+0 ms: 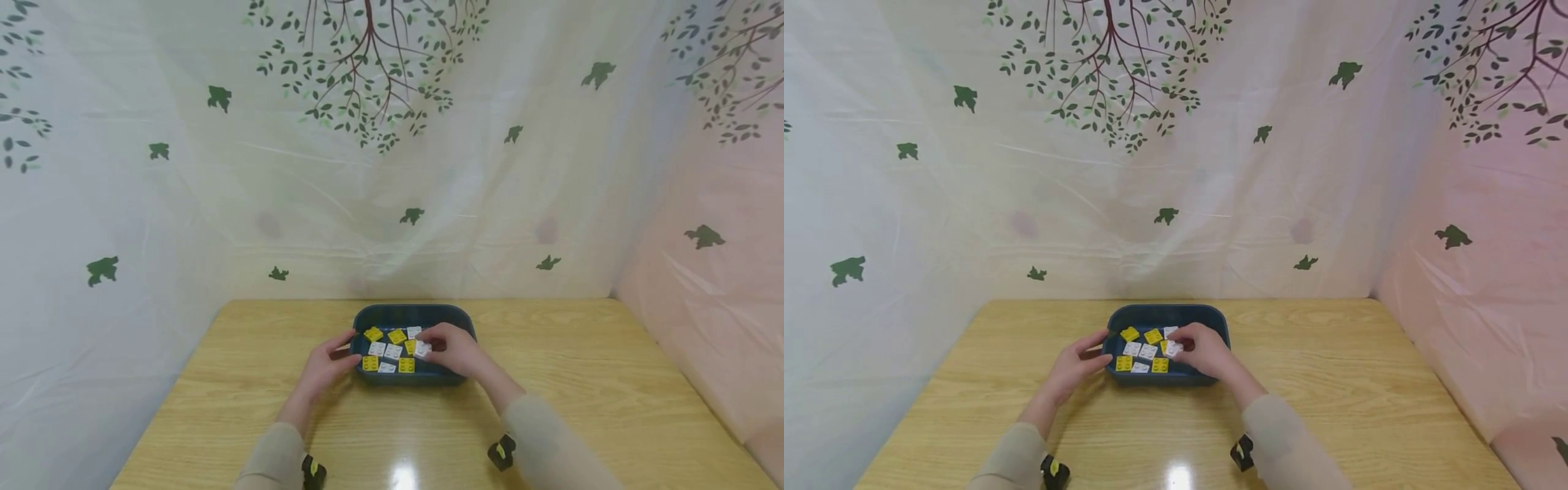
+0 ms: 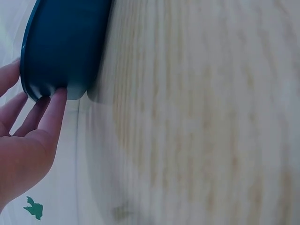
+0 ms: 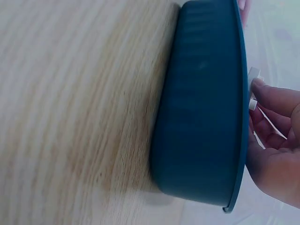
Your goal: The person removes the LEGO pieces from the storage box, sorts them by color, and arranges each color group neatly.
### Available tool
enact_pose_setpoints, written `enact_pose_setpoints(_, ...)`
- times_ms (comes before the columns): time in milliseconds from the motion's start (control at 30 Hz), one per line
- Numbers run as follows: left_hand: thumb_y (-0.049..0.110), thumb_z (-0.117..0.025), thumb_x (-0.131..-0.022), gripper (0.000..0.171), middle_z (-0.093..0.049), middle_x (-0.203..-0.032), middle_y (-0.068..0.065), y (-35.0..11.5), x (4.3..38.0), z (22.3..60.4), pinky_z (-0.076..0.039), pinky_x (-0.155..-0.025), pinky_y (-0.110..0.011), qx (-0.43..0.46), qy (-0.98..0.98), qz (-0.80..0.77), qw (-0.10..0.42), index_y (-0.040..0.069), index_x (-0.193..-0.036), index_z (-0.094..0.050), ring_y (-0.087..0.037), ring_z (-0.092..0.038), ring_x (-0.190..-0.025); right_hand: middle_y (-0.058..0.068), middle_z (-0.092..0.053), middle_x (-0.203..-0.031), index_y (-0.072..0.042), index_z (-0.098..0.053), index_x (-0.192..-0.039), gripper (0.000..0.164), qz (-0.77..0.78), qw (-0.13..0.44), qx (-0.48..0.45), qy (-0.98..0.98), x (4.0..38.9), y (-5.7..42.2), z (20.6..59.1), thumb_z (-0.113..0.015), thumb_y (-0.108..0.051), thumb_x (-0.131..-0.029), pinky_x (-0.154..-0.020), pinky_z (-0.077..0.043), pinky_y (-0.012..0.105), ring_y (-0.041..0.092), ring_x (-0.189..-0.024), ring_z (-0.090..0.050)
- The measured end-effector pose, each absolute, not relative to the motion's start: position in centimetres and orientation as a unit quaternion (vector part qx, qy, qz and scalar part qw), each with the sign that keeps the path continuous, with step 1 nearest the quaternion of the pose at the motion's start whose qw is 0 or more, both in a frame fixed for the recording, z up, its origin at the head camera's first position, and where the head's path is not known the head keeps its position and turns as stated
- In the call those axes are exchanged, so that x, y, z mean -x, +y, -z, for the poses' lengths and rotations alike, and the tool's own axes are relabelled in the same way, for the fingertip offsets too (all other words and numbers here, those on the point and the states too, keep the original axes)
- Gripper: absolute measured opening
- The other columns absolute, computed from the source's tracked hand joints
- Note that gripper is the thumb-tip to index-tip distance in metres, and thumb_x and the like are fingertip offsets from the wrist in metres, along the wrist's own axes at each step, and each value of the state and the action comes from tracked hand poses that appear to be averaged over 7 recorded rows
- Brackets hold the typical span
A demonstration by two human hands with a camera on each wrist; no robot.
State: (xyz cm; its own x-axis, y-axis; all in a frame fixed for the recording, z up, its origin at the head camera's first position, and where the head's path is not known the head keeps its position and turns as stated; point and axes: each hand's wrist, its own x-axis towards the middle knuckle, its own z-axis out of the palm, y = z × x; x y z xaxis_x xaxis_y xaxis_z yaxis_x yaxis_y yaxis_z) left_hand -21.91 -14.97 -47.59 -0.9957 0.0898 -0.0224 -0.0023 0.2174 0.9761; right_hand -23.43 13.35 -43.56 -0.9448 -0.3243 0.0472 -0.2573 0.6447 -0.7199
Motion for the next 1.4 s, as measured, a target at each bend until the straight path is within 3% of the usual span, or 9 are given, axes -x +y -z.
enact_pose_setpoints(433, 0.007, -0.073, -0.09, 0.058, -0.048, -0.147, -0.016, -15.3, 22.7, 47.2, -0.053, -0.095, -0.04, -0.03, 0.784, -0.617, 0.063, 0.009, -0.144, -0.052, -0.035, -0.057, -0.12, 0.001, -0.066, -0.109, -0.01, -0.072, -0.112, 0.029, 0.402, 0.04, 0.267, 0.875, 21.9, 13.1, 43.9, -0.079, -0.006, -0.083, -0.085, -0.056, 0.031, 0.016, -0.095, -0.061)
enact_pose_setpoints(600, 0.007, -0.073, -0.09, 0.059, -0.048, -0.148, -0.014, -15.2, 22.8, 47.1, -0.053, -0.096, -0.041, -0.026, 0.783, -0.618, 0.067, 0.01, -0.145, -0.052, -0.034, -0.057, -0.12, 0.002, -0.064, -0.111, -0.009, -0.071, -0.116, 0.032, 0.399, 0.058, 0.282, 0.871, 21.4, 12.8, 44.1, -0.078, -0.006, -0.085, -0.087, -0.056, 0.035, 0.017, -0.098, -0.06)
enact_pose_setpoints(933, 0.009, -0.072, -0.091, 0.057, -0.048, -0.148, -0.012, -14.7, 23.0, 47.3, -0.052, -0.096, -0.041, -0.017, 0.789, -0.611, 0.066, 0.013, -0.145, -0.052, -0.033, -0.056, -0.121, -0.002, -0.063, -0.108, -0.008, -0.071, -0.118, 0.034, 0.412, 0.04, 0.315, 0.854, 20.7, 12.6, 44.6, -0.078, -0.008, -0.085, -0.086, -0.056, 0.03, 0.017, -0.098, -0.063)
enact_pose_setpoints(1233, 0.01, -0.071, -0.092, 0.055, -0.049, -0.147, -0.013, -14.4, 22.7, 47.4, -0.052, -0.096, -0.042, -0.011, 0.793, -0.607, 0.059, 0.013, -0.144, -0.053, -0.033, -0.057, -0.121, -0.011, -0.065, -0.11, -0.019, -0.073, -0.117, 0.034, 0.374, 0.058, 0.338, 0.862, 19.5, 12.4, 45.4, -0.08, -0.015, -0.085, -0.087, -0.051, 0.028, 0.006, -0.096, -0.056)
enact_pose_setpoints(1400, 0.012, -0.072, -0.092, 0.056, -0.049, -0.148, -0.012, -14.2, 22.4, 47.4, -0.052, -0.097, -0.043, -0.005, 0.797, -0.601, 0.057, 0.014, -0.144, -0.053, -0.032, -0.057, -0.121, -0.012, -0.064, -0.11, -0.018, -0.072, -0.119, 0.035, 0.368, 0.056, 0.333, 0.866, 19.1, 12.4, 45.3, -0.08, -0.015, -0.085, -0.09, -0.051, 0.031, 0.006, -0.098, -0.057)
